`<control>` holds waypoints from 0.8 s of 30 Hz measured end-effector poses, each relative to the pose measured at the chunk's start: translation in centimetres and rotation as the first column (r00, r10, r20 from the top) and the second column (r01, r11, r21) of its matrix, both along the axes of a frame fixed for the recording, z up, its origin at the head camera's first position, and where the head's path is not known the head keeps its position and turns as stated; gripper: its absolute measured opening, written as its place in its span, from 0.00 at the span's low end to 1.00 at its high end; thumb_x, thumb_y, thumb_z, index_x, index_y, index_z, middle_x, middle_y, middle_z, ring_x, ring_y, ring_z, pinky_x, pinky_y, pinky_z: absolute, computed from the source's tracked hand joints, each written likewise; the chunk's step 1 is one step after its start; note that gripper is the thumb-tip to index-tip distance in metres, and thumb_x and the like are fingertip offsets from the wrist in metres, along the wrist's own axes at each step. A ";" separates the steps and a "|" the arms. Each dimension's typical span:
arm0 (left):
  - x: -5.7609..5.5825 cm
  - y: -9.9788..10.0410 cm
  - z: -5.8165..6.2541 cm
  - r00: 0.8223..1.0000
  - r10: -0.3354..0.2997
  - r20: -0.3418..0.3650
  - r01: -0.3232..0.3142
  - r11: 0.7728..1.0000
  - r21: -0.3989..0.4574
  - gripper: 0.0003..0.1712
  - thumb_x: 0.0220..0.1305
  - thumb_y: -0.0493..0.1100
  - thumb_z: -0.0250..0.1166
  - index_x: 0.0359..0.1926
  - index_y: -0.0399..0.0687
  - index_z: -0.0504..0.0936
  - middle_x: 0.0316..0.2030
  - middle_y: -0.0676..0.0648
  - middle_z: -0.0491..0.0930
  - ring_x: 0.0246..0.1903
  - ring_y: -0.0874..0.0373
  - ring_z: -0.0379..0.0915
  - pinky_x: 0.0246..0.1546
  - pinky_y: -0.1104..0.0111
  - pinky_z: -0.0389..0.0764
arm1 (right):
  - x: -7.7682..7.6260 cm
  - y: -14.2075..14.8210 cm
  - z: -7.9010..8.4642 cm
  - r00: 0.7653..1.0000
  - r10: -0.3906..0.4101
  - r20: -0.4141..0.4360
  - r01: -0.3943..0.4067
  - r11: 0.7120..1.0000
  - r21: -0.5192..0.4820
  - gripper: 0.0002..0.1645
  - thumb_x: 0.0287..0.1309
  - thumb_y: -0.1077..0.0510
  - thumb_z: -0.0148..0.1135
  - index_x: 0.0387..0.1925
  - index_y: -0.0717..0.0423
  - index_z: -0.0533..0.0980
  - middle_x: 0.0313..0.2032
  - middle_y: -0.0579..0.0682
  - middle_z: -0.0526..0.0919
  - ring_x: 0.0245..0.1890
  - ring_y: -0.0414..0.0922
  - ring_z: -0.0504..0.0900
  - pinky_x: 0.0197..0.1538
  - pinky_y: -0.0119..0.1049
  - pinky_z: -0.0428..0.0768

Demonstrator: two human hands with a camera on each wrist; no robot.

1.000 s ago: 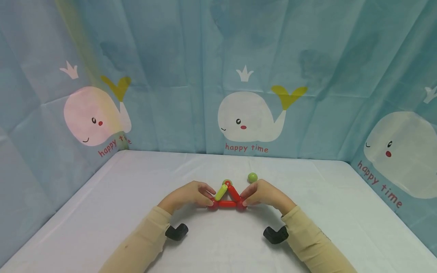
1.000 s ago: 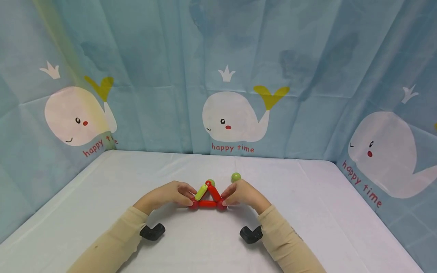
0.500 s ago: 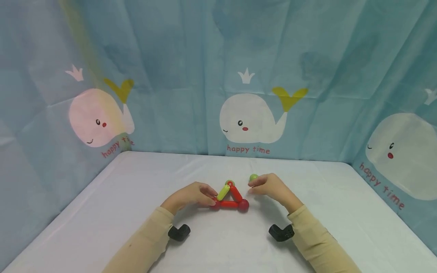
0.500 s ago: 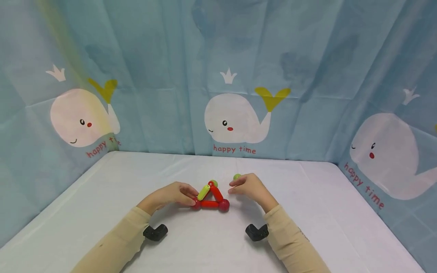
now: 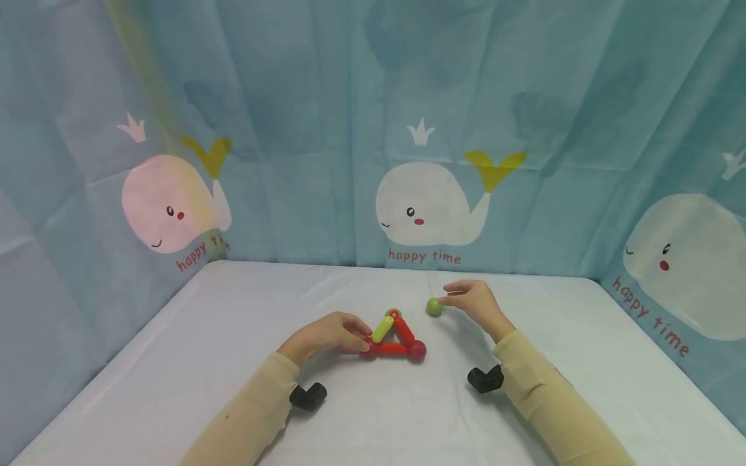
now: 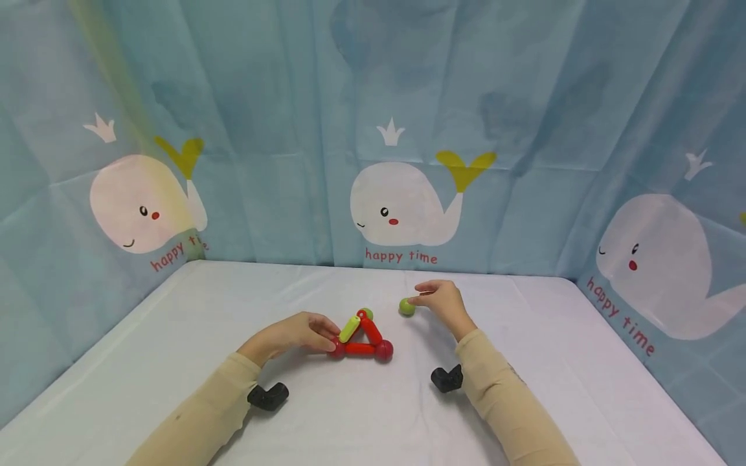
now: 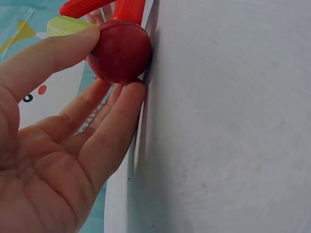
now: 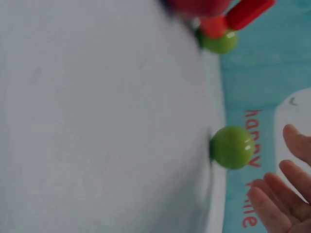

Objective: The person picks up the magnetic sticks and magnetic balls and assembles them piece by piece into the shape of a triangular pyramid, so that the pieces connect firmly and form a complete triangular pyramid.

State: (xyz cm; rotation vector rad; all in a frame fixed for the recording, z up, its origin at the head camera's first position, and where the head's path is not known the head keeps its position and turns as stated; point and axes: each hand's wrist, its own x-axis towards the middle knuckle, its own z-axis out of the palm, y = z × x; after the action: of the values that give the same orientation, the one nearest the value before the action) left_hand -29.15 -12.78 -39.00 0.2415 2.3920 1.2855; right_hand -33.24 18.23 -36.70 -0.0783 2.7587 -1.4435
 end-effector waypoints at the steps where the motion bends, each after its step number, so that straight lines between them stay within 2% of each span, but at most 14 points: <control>1: 0.0 0.1 -0.1 1.000 -0.002 -0.001 0.002 1.000 0.003 0.17 0.54 0.44 0.74 0.46 0.50 0.85 0.44 0.52 0.84 0.46 0.58 0.76 0.55 0.56 0.74 | -0.2 0.0 -0.1 1.000 0.000 0.013 0.000 1.000 0.009 0.29 0.57 0.54 0.71 0.57 0.64 0.78 0.55 0.62 0.83 0.59 0.57 0.80 0.64 0.52 0.76; 4: 0.1 0.2 -0.3 1.000 -0.008 -0.004 0.008 1.000 0.010 0.17 0.54 0.44 0.74 0.46 0.49 0.85 0.44 0.52 0.84 0.45 0.58 0.76 0.54 0.58 0.75 | -0.6 -0.1 -0.3 0.999 0.007 0.047 -0.008 0.999 0.036 0.29 0.57 0.54 0.71 0.57 0.65 0.78 0.57 0.63 0.82 0.59 0.57 0.79 0.63 0.51 0.76; 7: 0.1 0.1 -0.3 1.000 -0.003 -0.013 0.003 1.000 0.014 0.16 0.54 0.43 0.73 0.45 0.48 0.84 0.43 0.52 0.84 0.44 0.58 0.76 0.52 0.60 0.76 | -1.1 -0.3 -0.3 0.996 -0.002 0.089 0.000 1.000 0.013 0.29 0.56 0.54 0.71 0.57 0.64 0.78 0.59 0.62 0.80 0.59 0.56 0.79 0.63 0.50 0.76; 12: 0.0 -0.1 -0.5 1.000 -0.011 -0.009 0.012 1.000 0.024 0.16 0.54 0.43 0.73 0.45 0.47 0.84 0.42 0.51 0.84 0.44 0.58 0.75 0.49 0.62 0.76 | -1.7 -1.0 -0.6 0.988 -0.031 0.153 0.026 0.999 0.029 0.31 0.55 0.52 0.72 0.58 0.64 0.77 0.58 0.61 0.80 0.53 0.53 0.81 0.62 0.49 0.77; 18: 0.0 0.1 -0.9 1.000 -0.014 0.004 0.014 0.999 0.029 0.15 0.54 0.43 0.74 0.44 0.48 0.84 0.41 0.51 0.84 0.43 0.57 0.75 0.50 0.61 0.76 | -1.7 -1.6 -1.0 0.990 -0.015 0.141 -0.002 0.992 0.124 0.31 0.55 0.52 0.72 0.55 0.66 0.77 0.53 0.61 0.82 0.44 0.50 0.84 0.55 0.47 0.80; 24: -0.2 0.1 -0.5 1.000 -0.008 0.006 0.008 1.000 0.006 0.15 0.54 0.44 0.74 0.43 0.49 0.84 0.40 0.51 0.84 0.42 0.57 0.75 0.46 0.63 0.77 | -2.1 -1.8 -0.9 0.992 0.005 0.127 -0.018 0.995 0.103 0.23 0.56 0.56 0.71 0.50 0.65 0.81 0.50 0.60 0.84 0.36 0.44 0.85 0.50 0.42 0.83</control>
State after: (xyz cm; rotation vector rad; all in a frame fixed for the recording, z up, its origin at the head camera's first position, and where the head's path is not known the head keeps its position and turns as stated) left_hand -29.40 -12.73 -39.52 0.2484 2.3804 1.2888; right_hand -35.34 16.46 -37.58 -0.0008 2.7197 -1.2532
